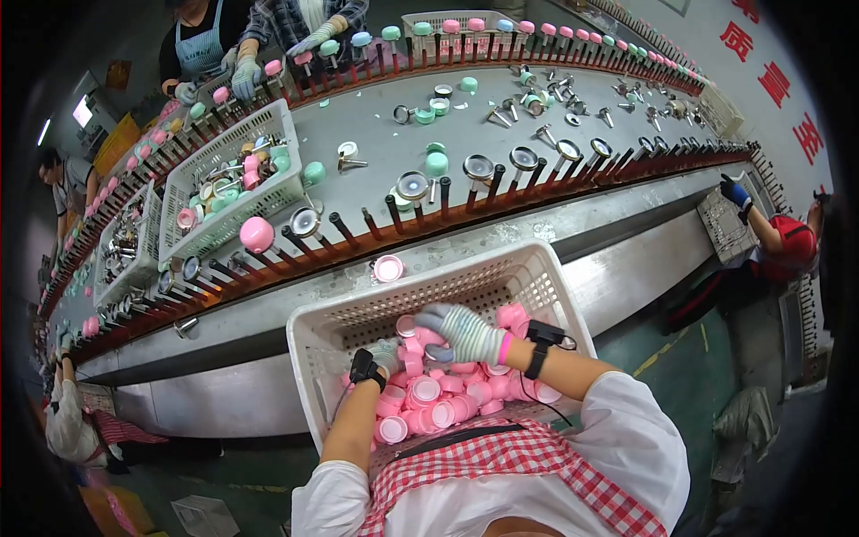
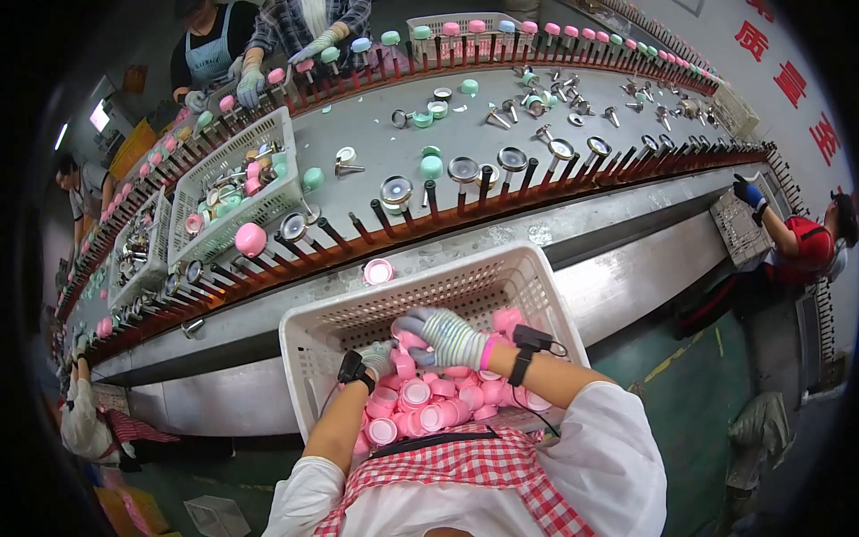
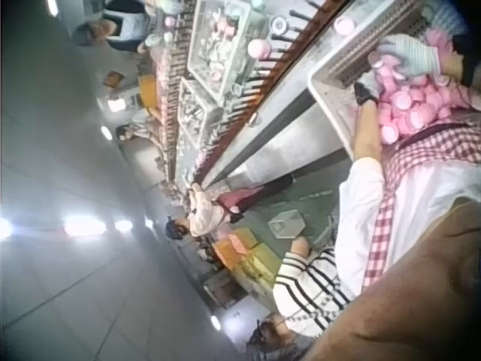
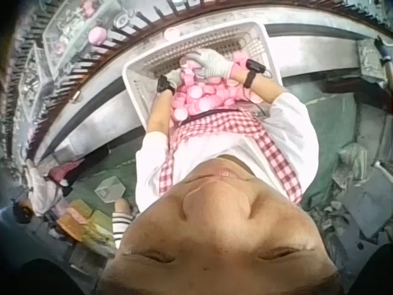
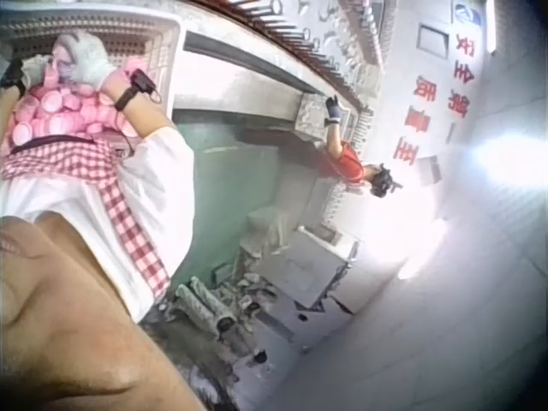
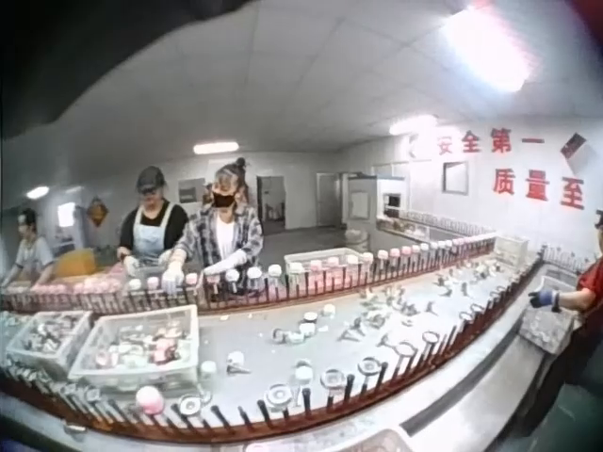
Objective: The recorder is putting pink lids on cosmetic jars as they move along a conveyor belt in a factory setting.
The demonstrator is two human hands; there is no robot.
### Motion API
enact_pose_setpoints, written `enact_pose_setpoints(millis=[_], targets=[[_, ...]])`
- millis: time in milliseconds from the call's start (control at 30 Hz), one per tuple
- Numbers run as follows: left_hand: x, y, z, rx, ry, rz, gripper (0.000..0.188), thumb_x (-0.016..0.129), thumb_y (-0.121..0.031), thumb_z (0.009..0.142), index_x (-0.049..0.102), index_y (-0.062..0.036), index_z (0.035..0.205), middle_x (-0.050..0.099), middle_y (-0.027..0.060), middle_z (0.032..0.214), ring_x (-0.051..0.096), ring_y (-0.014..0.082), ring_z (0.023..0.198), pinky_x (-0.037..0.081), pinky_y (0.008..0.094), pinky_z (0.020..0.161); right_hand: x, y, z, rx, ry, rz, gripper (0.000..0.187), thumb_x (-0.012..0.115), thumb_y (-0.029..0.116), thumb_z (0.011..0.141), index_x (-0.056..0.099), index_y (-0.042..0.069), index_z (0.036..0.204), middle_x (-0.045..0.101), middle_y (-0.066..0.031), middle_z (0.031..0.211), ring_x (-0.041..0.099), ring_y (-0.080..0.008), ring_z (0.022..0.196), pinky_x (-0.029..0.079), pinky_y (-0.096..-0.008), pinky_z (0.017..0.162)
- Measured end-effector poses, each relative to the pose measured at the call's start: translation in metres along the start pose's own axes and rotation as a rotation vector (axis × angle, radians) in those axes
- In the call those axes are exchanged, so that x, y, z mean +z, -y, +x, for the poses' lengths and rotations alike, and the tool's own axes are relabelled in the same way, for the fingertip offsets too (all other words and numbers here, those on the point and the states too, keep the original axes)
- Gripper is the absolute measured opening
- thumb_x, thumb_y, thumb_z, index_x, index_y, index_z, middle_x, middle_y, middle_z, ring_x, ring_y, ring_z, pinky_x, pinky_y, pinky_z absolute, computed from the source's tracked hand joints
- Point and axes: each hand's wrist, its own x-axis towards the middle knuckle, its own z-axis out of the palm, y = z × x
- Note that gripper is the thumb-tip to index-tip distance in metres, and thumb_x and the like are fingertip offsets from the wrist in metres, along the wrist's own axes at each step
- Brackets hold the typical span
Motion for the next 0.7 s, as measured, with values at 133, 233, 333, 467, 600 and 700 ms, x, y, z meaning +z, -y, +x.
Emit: enact_pose_setpoints(millis=[133,233,333,467,600,700], targets=[[0.046,0.034,0.011,0.013,-0.214,0.009,0.032,0.056,-0.026,0.082,0.061,-0.0104,0.109,0.066,0.0208,0.107,0.064,0.0362,0.100,0.052,0.0457,0.083,-0.112,0.005,0.054,-0.149,-0.529,-0.169,0.045,0.068,0.011,0.074,0.053,0.003,0.115,0.059,-0.0181,0.100,0.059,-0.0372,0.096,0.049,-0.0428,0.083],[0.010,0.000,0.003,0.117,-0.190,0.075,0.030,0.055,-0.025,0.082,0.063,-0.0077,0.105,0.067,0.0199,0.106,0.064,0.0346,0.100,0.052,0.0439,0.084,-0.164,-0.086,0.061,0.185,-0.839,-0.317,0.046,0.063,0.019,0.083,0.051,0.001,0.123,0.059,-0.0218,0.108,0.057,-0.0403,0.101,0.047,-0.0435,0.090],[-0.006,-0.015,-0.004,0.094,-0.055,0.069,0.031,0.058,-0.022,0.080,0.064,-0.0064,0.106,0.066,0.0208,0.109,0.064,0.0359,0.100,0.052,0.0427,0.086,-0.181,-0.131,0.080,0.346,-0.595,-0.464,0.053,0.062,0.028,0.085,0.049,0.003,0.129,0.056,-0.0249,0.118,0.056,-0.0409,0.107,0.045,-0.0461,0.092],[-0.009,-0.021,-0.014,0.085,-0.023,-0.002,0.038,0.068,-0.024,0.072,0.066,-0.0075,0.106,0.066,0.0196,0.110,0.064,0.0343,0.101,0.052,0.0419,0.087,-0.183,-0.110,0.108,0.307,-0.236,-0.454,0.059,0.069,0.026,0.079,0.047,0.006,0.131,0.055,-0.0217,0.122,0.056,-0.0403,0.108,0.046,-0.0454,0.092],[-0.003,-0.018,-0.017,0.118,-0.022,-0.042,0.054,0.075,-0.037,0.067,0.062,-0.0063,0.110,0.064,0.0194,0.111,0.062,0.0340,0.104,0.051,0.0428,0.089,-0.177,-0.070,0.129,0.268,-0.058,-0.524,0.071,0.078,0.019,0.069,0.045,0.007,0.131,0.054,-0.0199,0.121,0.059,-0.0411,0.101,0.049,-0.0460,0.087],[0.003,-0.017,0.000,0.052,0.122,-0.069,0.059,0.074,-0.042,0.067,0.061,-0.0062,0.112,0.062,0.0201,0.115,0.061,0.0335,0.108,0.049,0.0429,0.092,-0.163,-0.070,0.140,0.237,-0.100,-0.535,0.063,0.078,0.016,0.067,0.047,0.009,0.122,0.057,-0.0181,0.114,0.061,-0.0399,0.098,0.051,-0.0466,0.082]])
